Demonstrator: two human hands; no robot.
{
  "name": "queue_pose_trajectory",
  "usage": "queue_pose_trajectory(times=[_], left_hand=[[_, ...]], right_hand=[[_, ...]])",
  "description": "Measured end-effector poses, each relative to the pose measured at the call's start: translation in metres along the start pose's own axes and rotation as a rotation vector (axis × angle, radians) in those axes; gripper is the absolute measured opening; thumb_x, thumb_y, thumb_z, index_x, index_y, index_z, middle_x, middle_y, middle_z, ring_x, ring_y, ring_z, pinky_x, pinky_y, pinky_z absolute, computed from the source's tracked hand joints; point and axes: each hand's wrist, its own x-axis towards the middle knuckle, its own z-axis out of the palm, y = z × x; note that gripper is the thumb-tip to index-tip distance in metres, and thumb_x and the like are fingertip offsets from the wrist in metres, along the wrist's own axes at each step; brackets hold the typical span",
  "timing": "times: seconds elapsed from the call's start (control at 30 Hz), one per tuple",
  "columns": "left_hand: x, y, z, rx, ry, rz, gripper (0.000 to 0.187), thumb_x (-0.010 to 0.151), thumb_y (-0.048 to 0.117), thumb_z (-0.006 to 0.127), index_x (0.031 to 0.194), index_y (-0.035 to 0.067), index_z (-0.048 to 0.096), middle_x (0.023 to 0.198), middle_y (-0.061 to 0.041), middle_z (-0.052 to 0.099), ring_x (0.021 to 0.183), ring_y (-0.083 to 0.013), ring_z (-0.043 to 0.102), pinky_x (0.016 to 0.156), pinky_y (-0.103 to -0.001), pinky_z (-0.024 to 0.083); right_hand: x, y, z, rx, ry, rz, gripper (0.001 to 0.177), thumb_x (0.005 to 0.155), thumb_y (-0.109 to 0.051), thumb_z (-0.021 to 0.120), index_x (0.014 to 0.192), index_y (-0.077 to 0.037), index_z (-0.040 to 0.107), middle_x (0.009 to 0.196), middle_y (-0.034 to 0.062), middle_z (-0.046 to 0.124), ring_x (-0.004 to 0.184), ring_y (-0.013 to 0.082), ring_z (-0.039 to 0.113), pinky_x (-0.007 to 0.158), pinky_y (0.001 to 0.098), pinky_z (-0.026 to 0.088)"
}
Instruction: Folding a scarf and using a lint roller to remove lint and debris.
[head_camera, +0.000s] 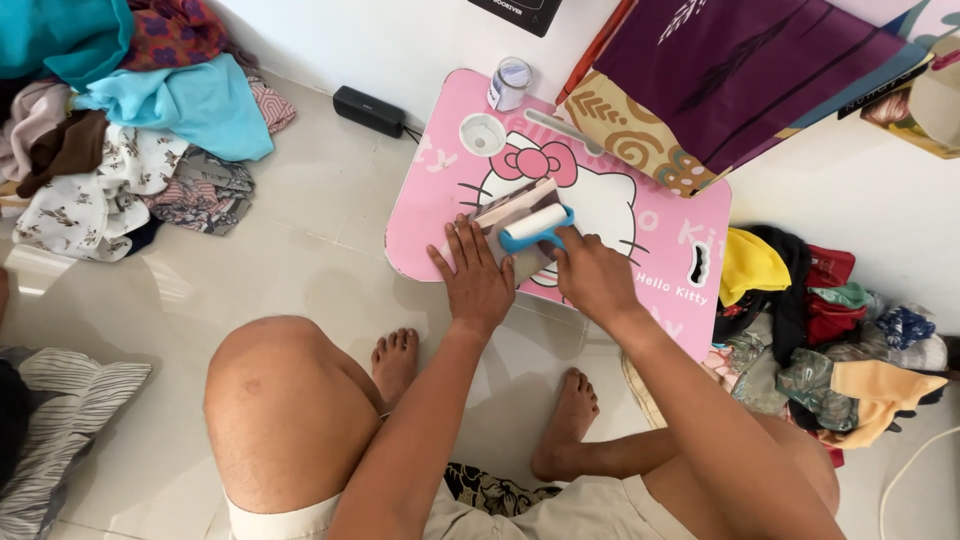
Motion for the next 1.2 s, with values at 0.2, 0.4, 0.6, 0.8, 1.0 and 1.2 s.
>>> queue_pose_trajectory(times=[0.2, 0.4, 0.6, 0.8, 1.0, 1.2], left_hand=[[0.001, -0.001, -0.003, 0.002, -0.005, -0.008, 0.072, 0.104, 0.044, 0.037, 0.155, -0.008, 0.031, 0.165, -0.03, 0.022, 0.154, -0.048, 0.019, 0.118, -0.076, 0.003], [0.0, 0.0, 0.002, -0.026, 0.052, 0.005, 0.072, 0.102, 0.043, 0.043, 0.153, -0.007, 0.035, 0.163, -0.03, 0.026, 0.153, -0.0479, 0.021, 0.118, -0.076, 0.004], [-0.004, 0.002, 0.001, -0.092, 0.066, 0.018, 0.075, 0.099, 0.047, 0.05, 0.151, -0.006, 0.041, 0.158, -0.03, 0.034, 0.152, -0.0489, 0.024, 0.117, -0.078, 0.002], [0.0, -0.008, -0.006, -0.113, 0.17, 0.187, 0.075, 0.103, 0.057, 0.045, 0.155, 0.003, 0.04, 0.161, -0.026, 0.031, 0.154, -0.047, 0.021, 0.12, -0.074, 0.005], [-0.002, -0.017, 0.002, -0.06, 0.134, 0.198, 0.082, 0.099, 0.067, 0.045, 0.154, 0.006, 0.044, 0.162, -0.024, 0.034, 0.152, -0.0448, 0.028, 0.117, -0.078, 0.009], [-0.001, -0.018, 0.003, -0.055, 0.03, 0.165, 0.085, 0.099, 0.068, 0.041, 0.156, 0.005, 0.04, 0.162, -0.023, 0.032, 0.153, -0.0439, 0.024, 0.118, -0.077, 0.007]], right_hand=[[0.038, -0.002, 0.013, 0.032, 0.045, -0.037, 0.037, 0.106, -0.029, 0.047, 0.139, -0.015, 0.057, 0.096, 0.0211, 0.069, 0.09, 0.0479, 0.073, 0.079, 0.0597, 0.057], [0.059, 0.014, -0.004, 0.084, 0.141, -0.046, 0.037, 0.104, -0.03, 0.054, 0.137, -0.015, 0.061, 0.099, 0.0228, 0.07, 0.094, 0.0506, 0.071, 0.081, 0.0636, 0.056], [0.013, 0.045, -0.063, 0.131, 0.3, -0.008, 0.035, 0.105, -0.024, 0.055, 0.138, -0.016, 0.063, 0.119, 0.0192, 0.071, 0.105, 0.0469, 0.068, 0.087, 0.0605, 0.054], [-0.032, 0.064, -0.024, 0.049, 0.158, 0.126, 0.039, 0.104, -0.03, 0.053, 0.141, -0.018, 0.059, 0.106, 0.0248, 0.071, 0.098, 0.0509, 0.069, 0.085, 0.0641, 0.055], [-0.027, 0.032, 0.013, 0.001, 0.044, 0.102, 0.037, 0.105, -0.027, 0.044, 0.138, -0.015, 0.056, 0.095, 0.0218, 0.069, 0.086, 0.0474, 0.074, 0.072, 0.0563, 0.06], [0.016, 0.03, 0.018, -0.003, 0.078, 0.076, 0.036, 0.106, -0.025, 0.044, 0.137, -0.011, 0.056, 0.093, 0.0225, 0.068, 0.084, 0.0457, 0.075, 0.071, 0.0573, 0.06]])
